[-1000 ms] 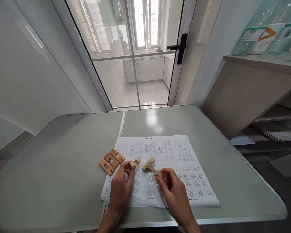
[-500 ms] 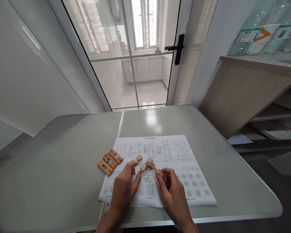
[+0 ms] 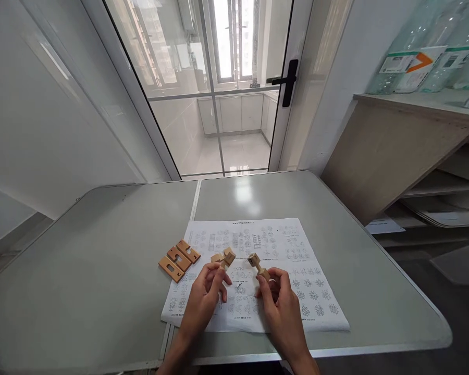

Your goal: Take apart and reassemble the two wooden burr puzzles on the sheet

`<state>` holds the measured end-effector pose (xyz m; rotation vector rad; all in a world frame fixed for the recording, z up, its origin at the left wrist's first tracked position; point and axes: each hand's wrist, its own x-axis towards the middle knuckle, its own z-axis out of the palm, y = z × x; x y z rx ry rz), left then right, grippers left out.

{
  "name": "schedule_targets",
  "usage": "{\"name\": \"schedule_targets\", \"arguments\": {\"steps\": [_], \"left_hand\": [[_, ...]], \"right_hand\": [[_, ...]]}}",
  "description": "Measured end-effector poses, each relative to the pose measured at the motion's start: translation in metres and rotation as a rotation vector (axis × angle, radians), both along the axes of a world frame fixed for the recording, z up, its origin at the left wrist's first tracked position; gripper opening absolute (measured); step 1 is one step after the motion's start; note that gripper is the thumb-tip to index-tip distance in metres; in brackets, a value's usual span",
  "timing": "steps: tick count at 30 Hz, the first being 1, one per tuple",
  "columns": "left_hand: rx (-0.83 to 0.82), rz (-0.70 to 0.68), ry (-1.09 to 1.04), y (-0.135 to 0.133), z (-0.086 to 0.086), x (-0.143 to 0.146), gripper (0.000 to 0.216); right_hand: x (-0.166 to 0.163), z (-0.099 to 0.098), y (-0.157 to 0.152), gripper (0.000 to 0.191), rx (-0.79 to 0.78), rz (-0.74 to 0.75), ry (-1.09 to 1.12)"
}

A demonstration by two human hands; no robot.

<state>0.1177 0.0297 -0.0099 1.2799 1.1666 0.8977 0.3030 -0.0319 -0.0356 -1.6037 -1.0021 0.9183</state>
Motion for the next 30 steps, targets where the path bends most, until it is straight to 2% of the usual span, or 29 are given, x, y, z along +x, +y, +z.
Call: {"name": "schedule_targets", "arguments": {"steps": [6, 11, 16, 20, 23, 30], "left_hand": [[-0.123, -0.042, -0.182, -0.003, 0.003, -0.002, 0.054], [-0.113, -0.061, -0.192, -0.009, -0.002, -0.003, 0.047], [-0.104, -0.106, -0.129, -0.013, 0.000, -0.006, 0.056], [-0.128, -0.214, -0.130, -0.013, 0.007, -0.007, 0.050], [-0.124, -0.246, -0.140, -0.013, 0.010, -0.008, 0.050], [-0.159, -0.273, -0.182, -0.014, 0.018, -0.015, 0.065]], "right_hand": [[-0.006, 0.014, 0.000, 0.046, 0.053, 0.086, 0.148], [-0.022, 0.029, 0.003, 0.046, 0.075, 0.181, 0.328], [-0.030, 0.025, 0.008, 0.048, 0.066, 0.278, 0.375], [-0.031, 0.019, 0.008, 0.047, 0.053, 0.274, 0.414], [-0.031, 0.019, 0.006, 0.045, 0.047, 0.269, 0.442], [-0.035, 0.024, 0.001, 0.043, 0.024, 0.310, 0.487]]}}
